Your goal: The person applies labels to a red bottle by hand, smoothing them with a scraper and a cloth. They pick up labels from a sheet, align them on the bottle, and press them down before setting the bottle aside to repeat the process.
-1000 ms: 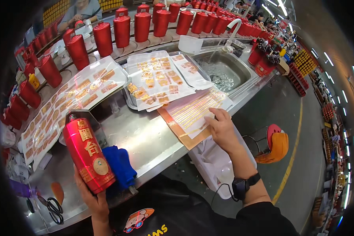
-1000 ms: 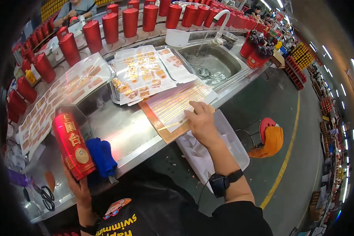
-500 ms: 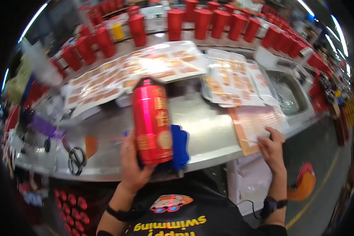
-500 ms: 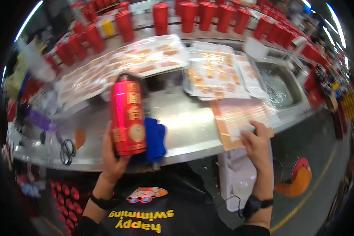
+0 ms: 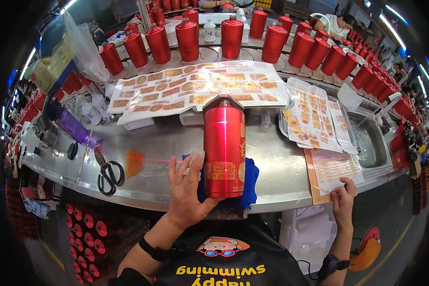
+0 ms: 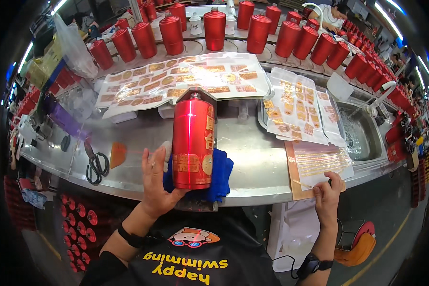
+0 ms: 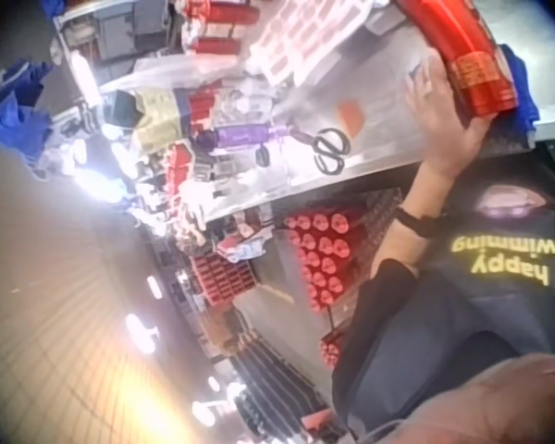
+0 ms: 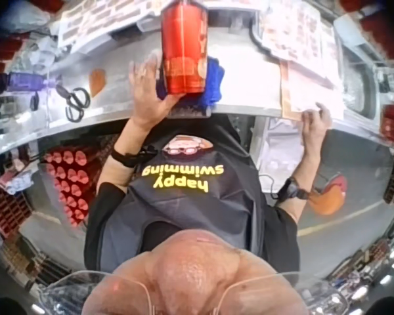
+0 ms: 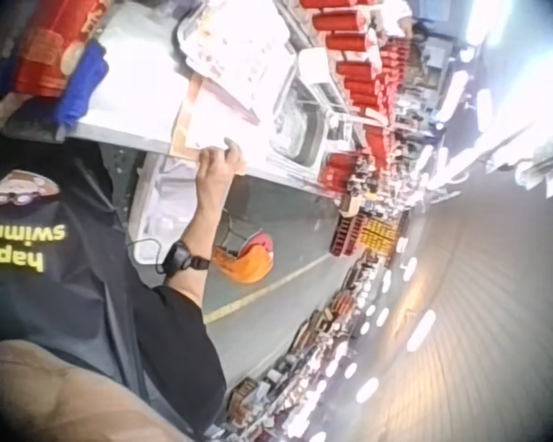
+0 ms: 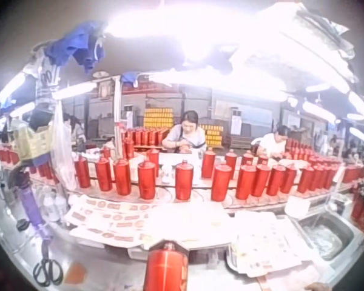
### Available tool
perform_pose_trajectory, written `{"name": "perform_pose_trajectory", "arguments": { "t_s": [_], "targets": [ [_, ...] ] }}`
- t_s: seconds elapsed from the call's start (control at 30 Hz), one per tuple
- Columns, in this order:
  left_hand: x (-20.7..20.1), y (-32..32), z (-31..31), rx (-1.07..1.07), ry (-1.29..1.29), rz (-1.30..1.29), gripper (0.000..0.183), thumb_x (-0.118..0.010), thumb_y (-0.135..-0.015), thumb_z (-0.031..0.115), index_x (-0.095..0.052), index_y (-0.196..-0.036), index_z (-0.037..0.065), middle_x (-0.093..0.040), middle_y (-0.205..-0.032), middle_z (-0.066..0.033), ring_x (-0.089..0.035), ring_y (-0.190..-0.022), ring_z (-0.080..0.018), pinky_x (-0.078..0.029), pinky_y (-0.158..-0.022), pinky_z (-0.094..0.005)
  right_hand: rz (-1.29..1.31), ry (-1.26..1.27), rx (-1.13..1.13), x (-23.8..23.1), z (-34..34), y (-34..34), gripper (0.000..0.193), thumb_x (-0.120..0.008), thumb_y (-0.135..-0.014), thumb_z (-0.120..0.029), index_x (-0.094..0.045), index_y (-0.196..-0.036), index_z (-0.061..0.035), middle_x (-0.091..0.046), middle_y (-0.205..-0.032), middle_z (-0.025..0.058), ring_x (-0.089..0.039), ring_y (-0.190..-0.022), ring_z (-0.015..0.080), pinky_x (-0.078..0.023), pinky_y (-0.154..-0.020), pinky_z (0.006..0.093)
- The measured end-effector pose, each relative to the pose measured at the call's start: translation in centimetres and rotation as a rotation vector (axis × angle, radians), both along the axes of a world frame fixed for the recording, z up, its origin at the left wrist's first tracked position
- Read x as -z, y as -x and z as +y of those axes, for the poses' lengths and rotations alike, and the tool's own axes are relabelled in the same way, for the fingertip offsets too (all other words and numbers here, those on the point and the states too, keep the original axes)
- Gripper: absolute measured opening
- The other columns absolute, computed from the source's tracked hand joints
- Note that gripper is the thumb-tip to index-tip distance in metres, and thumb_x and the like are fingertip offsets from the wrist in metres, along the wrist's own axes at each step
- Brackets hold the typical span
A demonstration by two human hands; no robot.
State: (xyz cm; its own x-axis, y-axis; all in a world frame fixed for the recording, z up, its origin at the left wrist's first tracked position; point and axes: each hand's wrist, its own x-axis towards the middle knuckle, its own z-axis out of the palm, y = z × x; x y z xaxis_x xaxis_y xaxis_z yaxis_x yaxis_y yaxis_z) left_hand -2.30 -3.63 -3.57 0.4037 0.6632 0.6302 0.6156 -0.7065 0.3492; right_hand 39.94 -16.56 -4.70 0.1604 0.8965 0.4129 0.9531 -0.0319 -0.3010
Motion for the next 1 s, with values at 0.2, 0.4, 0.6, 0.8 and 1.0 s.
{"name": "perform_pose_trajectory", "arguments": {
  "t_s": [0.2, 0.4, 0.6, 0.8, 1.0],
  "targets": [
    [-1.4, -0.2, 0.0, 0.074, -0.186, 0.17, 0.076, -0.075, -0.078, 0.031, -0.041, -0.14, 0.004, -0.058, -0.129, -0.0159, -0.041, -0.132, -0.0372, -0.014, -0.114, -0.0608, 0.076, 0.02, -0.001, -0.5, 0.4, 0.5, 0.008, -0.065, -0.079, 0.001, -0.058, -0.081, -0.0018, -0.048, -0.126, 0.014, -0.044, -0.119, 0.0333, -0.037, -0.098, 0.0394],
    [-2.3, -1.0, 0.8, 0.194, -0.377, 0.283, 0.047, -0.069, -0.08, 0.019, -0.061, -0.126, 0.015, -0.069, -0.101, 0.0023, -0.047, -0.126, -0.0224, -0.012, -0.117, -0.0581, 0.151, 0.013, -0.018, -1.1, 1.0, 1.3, 0.005, -0.063, -0.08, 0.003, -0.059, -0.081, -0.0007, -0.047, -0.128, 0.015, -0.045, -0.119, 0.032, -0.041, -0.094, 0.0348],
    [-0.5, -0.5, -1.1, 0.024, -0.241, 0.077, 0.05, -0.071, -0.082, 0.021, -0.057, -0.127, 0.004, -0.066, -0.114, -0.0094, -0.054, -0.116, -0.0285, -0.015, -0.114, -0.0598, 0.17, 0.008, -0.064, -3.2, 1.9, 3.5, 0.004, -0.062, -0.082, 0.002, -0.059, -0.08, -0.0004, -0.048, -0.126, 0.0149, -0.045, -0.12, 0.0317, -0.036, -0.1, 0.0361],
    [0.8, 1.4, -1.9, -0.081, -0.01, 0.055, 0.057, -0.069, -0.086, 0.028, -0.051, -0.131, -0.004, -0.061, -0.122, -0.0182, -0.05, -0.119, -0.0349, -0.018, -0.113, -0.0579, 0.228, -0.015, -0.213, -5.3, 4.3, 7.3, 0.005, -0.064, -0.081, 0.001, -0.06, -0.081, -0.0015, -0.048, -0.126, 0.0159, -0.044, -0.122, 0.0332, -0.034, -0.103, 0.0399],
    [-3.1, 0.9, -1.6, 0.079, 0.137, -0.199, 0.052, -0.059, -0.094, 0.036, -0.052, -0.132, 0.002, -0.055, -0.134, -0.0186, -0.043, -0.125, -0.0393, -0.018, -0.113, -0.0534, 0.258, -0.013, -0.6, -9.1, 7.2, 13.5, 0.011, -0.067, -0.076, 0.003, -0.062, -0.081, -0.0051, -0.048, -0.129, 0.0158, -0.041, -0.127, 0.0376, -0.032, -0.105, 0.0429]
  ]
}}
